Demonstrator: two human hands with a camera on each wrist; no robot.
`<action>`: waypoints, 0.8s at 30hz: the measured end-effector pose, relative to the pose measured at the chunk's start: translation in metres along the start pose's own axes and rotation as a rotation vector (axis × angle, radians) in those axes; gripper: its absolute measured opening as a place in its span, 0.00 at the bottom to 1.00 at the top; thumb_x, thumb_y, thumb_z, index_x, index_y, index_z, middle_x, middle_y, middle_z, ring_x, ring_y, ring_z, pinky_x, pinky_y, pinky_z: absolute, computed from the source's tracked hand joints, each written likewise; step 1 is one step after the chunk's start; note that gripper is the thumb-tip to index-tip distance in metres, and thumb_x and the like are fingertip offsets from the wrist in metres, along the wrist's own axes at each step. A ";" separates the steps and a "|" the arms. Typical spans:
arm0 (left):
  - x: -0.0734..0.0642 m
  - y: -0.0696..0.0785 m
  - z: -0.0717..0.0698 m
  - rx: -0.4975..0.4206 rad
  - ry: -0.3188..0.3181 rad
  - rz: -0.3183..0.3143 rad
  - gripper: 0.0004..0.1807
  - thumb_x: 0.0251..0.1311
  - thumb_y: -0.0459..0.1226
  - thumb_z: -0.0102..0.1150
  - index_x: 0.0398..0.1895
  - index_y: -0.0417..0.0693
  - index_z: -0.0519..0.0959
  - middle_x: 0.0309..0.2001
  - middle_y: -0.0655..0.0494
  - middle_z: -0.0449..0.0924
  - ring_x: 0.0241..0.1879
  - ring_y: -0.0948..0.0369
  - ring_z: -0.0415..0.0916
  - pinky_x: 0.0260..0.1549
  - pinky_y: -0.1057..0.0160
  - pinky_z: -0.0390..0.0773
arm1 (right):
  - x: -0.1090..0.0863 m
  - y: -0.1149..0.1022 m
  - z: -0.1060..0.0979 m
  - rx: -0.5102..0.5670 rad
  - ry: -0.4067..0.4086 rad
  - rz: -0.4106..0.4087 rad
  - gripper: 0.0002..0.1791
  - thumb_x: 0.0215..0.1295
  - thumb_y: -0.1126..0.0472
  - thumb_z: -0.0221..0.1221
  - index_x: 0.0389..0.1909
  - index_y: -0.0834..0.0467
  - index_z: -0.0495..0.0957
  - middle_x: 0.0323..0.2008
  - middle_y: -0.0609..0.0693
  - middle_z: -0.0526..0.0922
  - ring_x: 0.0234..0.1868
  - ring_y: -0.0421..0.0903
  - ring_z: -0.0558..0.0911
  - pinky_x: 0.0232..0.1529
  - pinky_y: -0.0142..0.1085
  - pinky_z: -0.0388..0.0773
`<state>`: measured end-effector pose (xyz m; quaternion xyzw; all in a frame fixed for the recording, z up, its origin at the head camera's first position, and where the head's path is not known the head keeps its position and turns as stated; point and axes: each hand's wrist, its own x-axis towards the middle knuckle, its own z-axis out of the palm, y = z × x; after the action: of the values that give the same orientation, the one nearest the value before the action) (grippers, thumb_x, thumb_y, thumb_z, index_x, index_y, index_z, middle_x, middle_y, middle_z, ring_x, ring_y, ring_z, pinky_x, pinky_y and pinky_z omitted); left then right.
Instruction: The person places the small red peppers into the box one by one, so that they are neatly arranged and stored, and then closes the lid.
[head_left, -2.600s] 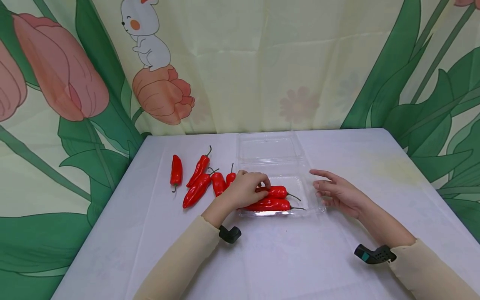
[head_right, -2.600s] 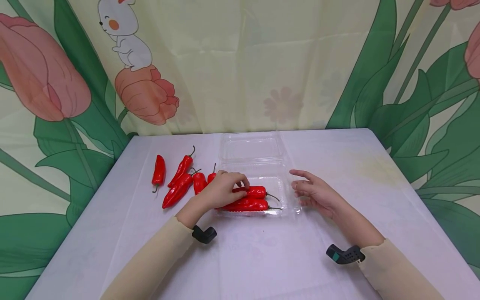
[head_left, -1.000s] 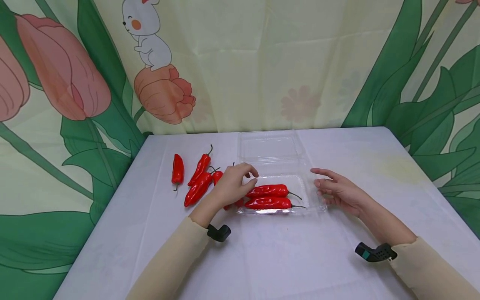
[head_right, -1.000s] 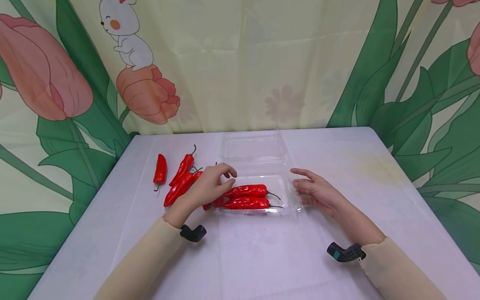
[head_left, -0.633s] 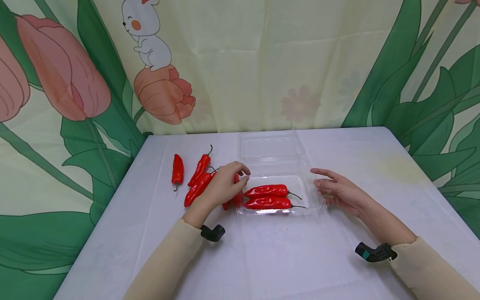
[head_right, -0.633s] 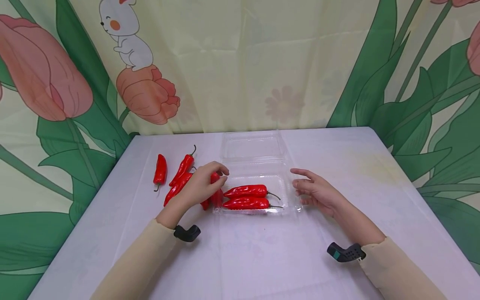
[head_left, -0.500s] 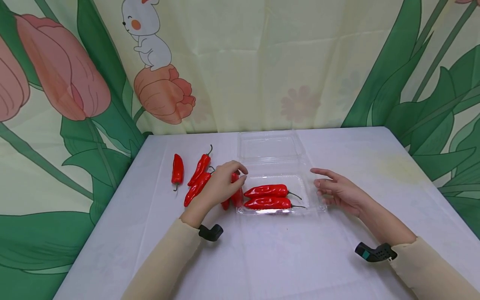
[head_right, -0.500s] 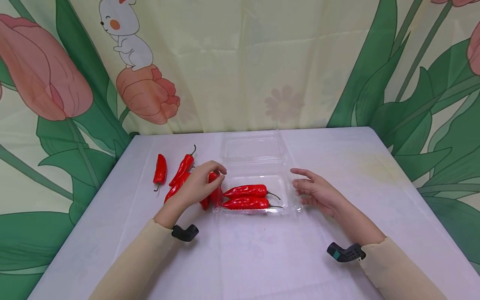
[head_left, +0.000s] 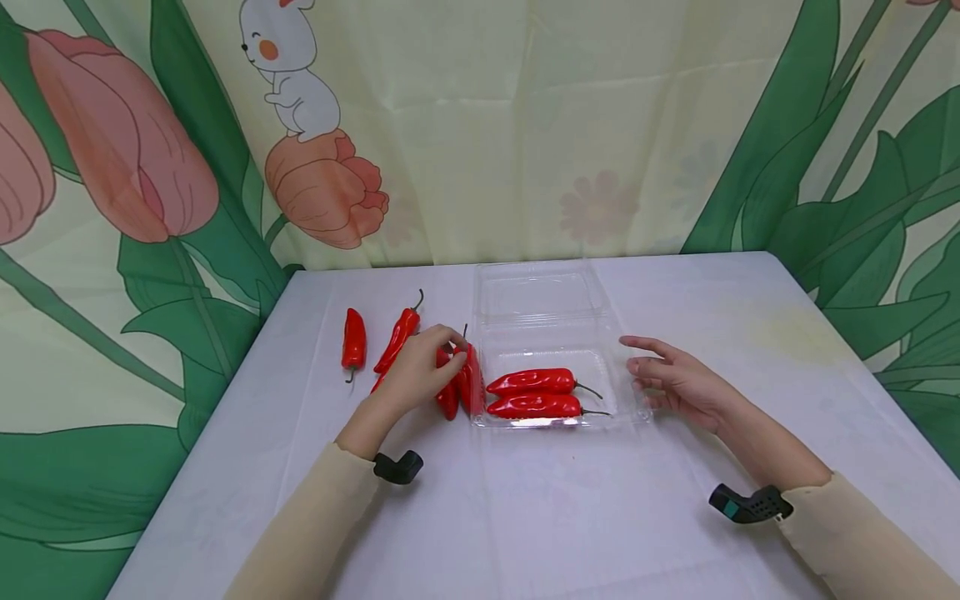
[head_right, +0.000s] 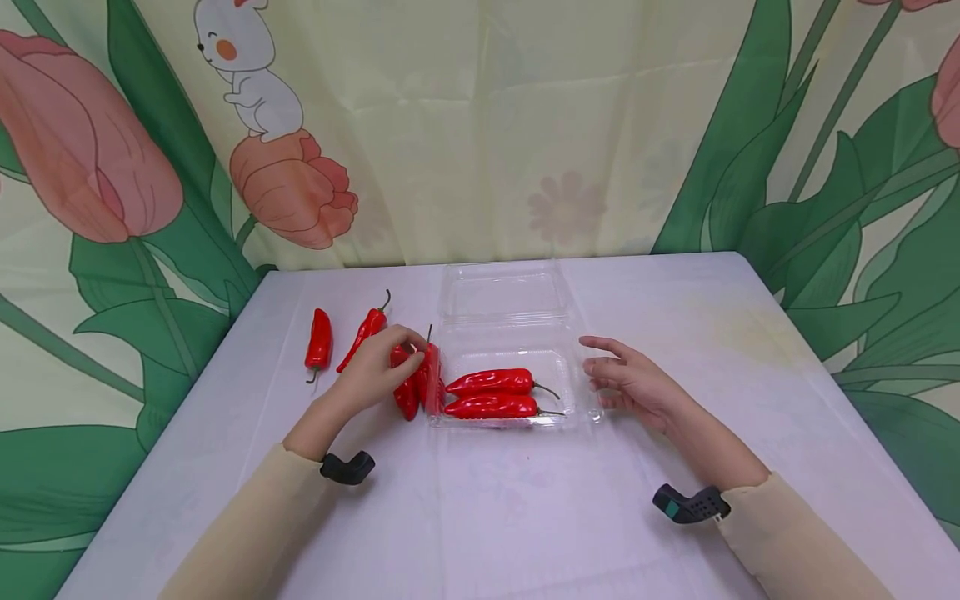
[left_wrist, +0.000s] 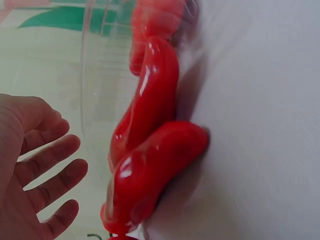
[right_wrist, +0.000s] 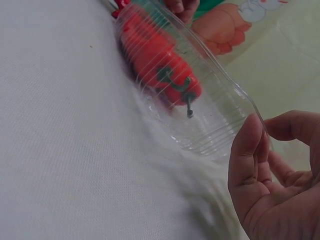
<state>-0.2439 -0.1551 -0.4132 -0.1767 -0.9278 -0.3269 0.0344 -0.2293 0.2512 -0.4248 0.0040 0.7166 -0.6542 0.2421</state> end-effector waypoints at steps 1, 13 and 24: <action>-0.001 -0.002 0.000 0.002 0.001 -0.006 0.17 0.63 0.41 0.70 0.53 0.51 0.81 0.49 0.54 0.84 0.42 0.57 0.81 0.38 0.60 0.87 | 0.000 0.000 0.000 0.001 -0.002 0.000 0.36 0.78 0.52 0.57 0.80 0.51 0.53 0.50 0.50 0.72 0.39 0.38 0.79 0.37 0.30 0.82; -0.007 -0.029 -0.006 0.048 -0.007 -0.020 0.13 0.64 0.39 0.68 0.50 0.52 0.81 0.45 0.57 0.82 0.41 0.59 0.78 0.41 0.60 0.85 | 0.000 0.000 0.000 0.006 0.004 0.001 0.36 0.78 0.53 0.57 0.80 0.51 0.53 0.49 0.49 0.73 0.39 0.38 0.79 0.38 0.30 0.83; -0.011 -0.037 -0.021 0.137 0.025 -0.044 0.16 0.63 0.40 0.69 0.53 0.50 0.81 0.48 0.52 0.84 0.45 0.54 0.81 0.45 0.53 0.87 | -0.001 -0.001 0.000 0.006 0.000 0.001 0.36 0.78 0.53 0.57 0.80 0.51 0.53 0.49 0.49 0.73 0.40 0.39 0.79 0.38 0.30 0.83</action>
<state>-0.2483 -0.1985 -0.4208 -0.1492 -0.9511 -0.2655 0.0505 -0.2290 0.2515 -0.4242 0.0050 0.7147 -0.6561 0.2424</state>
